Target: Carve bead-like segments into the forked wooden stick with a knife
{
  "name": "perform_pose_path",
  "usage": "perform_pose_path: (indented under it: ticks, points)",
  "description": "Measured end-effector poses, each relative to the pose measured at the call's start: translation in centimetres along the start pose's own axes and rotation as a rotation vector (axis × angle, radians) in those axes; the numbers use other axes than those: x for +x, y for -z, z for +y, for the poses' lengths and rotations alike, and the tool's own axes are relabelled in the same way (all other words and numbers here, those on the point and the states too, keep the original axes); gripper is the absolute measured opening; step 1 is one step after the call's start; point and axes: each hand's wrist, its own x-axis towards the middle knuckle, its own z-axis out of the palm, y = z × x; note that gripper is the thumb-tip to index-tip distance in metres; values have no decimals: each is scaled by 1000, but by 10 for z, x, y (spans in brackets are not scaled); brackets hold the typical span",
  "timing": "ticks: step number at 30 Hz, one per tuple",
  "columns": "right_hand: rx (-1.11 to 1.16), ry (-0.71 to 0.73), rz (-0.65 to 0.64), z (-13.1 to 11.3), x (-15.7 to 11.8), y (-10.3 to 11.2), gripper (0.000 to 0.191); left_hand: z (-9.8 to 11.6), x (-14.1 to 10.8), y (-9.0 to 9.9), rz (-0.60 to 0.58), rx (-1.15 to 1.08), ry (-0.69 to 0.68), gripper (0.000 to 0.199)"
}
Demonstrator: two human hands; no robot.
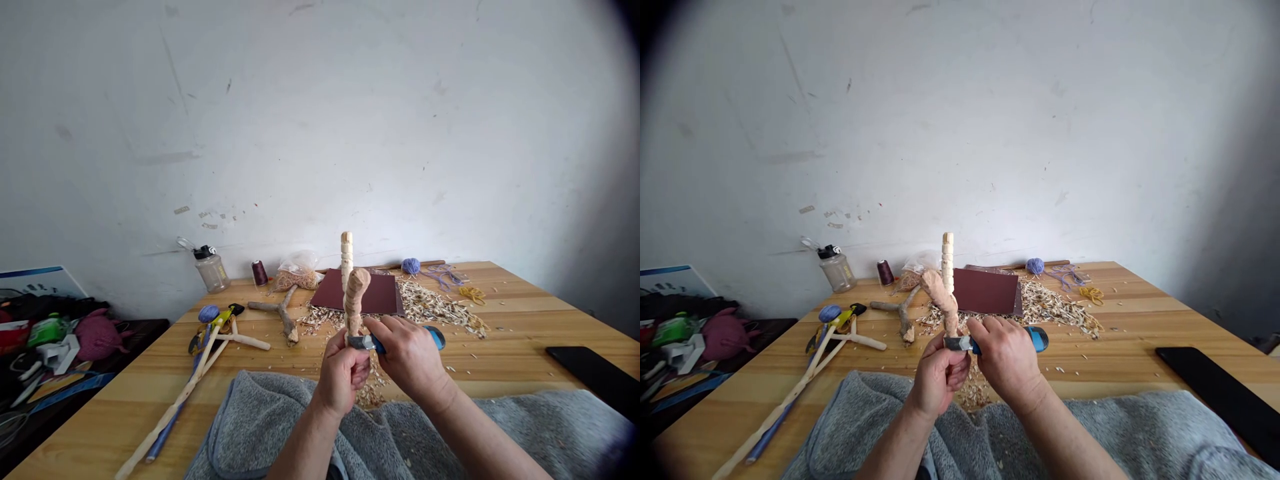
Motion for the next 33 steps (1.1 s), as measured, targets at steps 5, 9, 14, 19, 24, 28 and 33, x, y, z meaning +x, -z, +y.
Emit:
perform_pose_path:
  ticks: [5, 9, 14, 19, 24, 28, 33]
  points:
    - [42, 109, 8, 5, 1, 3, 27, 2, 2, 3, -72, 4, 41, 22]
    - [70, 167, 20, 10, 0, 3, 30, 8, 4, 10, -115, -32, 126, 24]
    - [39, 171, 46, 14, 1, 3, 32, 13, 5, 16, -171, -8, 147, 21]
    - [5, 198, 73, 20, 2, 4, 34, 14, 4, 17, -191, 65, 165, 18]
    - [11, 229, 40, 24, 2, 4, 31, 15, 4, 22, -300, 56, 254, 23]
    - [25, 247, 46, 24, 2, 3, 20, 18, 2, 25, -383, 111, 314, 24]
    - [48, 293, 79, 23, 3, 3, 17, 22, -1, 26, -450, 150, 360, 28]
